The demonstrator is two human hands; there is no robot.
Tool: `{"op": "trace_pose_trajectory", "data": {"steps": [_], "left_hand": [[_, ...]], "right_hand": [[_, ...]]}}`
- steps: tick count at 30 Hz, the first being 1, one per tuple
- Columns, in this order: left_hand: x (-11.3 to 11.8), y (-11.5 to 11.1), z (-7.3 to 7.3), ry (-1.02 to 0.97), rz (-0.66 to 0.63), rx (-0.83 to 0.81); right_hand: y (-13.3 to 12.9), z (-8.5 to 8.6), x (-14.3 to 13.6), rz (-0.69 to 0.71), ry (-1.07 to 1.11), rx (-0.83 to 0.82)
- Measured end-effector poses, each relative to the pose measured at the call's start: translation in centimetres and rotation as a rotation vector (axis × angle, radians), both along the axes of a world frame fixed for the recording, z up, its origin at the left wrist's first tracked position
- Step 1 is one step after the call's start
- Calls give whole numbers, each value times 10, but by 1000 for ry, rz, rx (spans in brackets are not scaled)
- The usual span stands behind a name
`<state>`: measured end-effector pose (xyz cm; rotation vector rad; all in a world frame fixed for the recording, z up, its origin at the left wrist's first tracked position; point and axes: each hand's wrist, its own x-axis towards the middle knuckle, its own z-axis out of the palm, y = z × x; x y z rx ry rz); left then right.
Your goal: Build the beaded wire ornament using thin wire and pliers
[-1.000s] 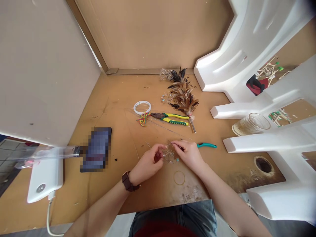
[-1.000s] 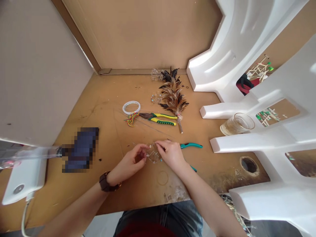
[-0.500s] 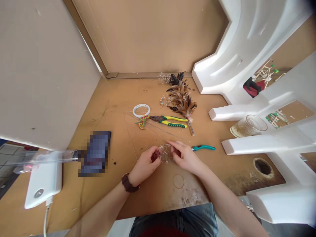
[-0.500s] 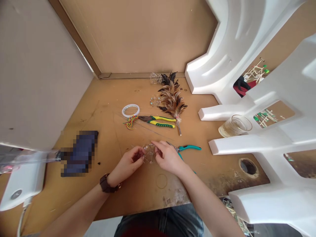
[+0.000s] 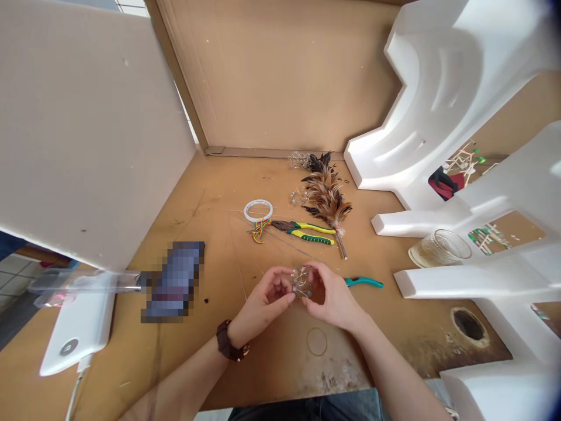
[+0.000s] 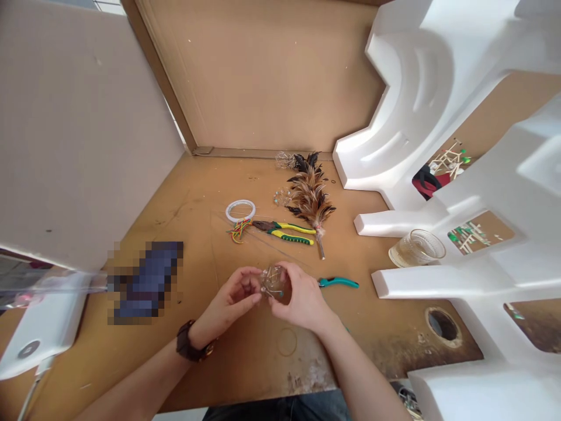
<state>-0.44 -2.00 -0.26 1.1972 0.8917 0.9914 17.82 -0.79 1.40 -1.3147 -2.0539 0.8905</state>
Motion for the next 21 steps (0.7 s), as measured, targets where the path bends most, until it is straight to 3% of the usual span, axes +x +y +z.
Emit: {"op": "trace_pose_trajectory", "data": {"steps": [4, 8, 15, 21], "left_hand": [[-4, 6, 0, -58, 137, -140], [-4, 6, 0, -199, 26, -324], [-3, 1, 1, -261, 34, -301], [-2, 2, 3, -349, -130, -403]], "right_hand": [[2, 2, 6, 67, 219, -68], [4, 0, 9, 108, 386, -117], [8, -5, 11, 122, 566, -219], [8, -8, 10, 179, 590, -234]]}}
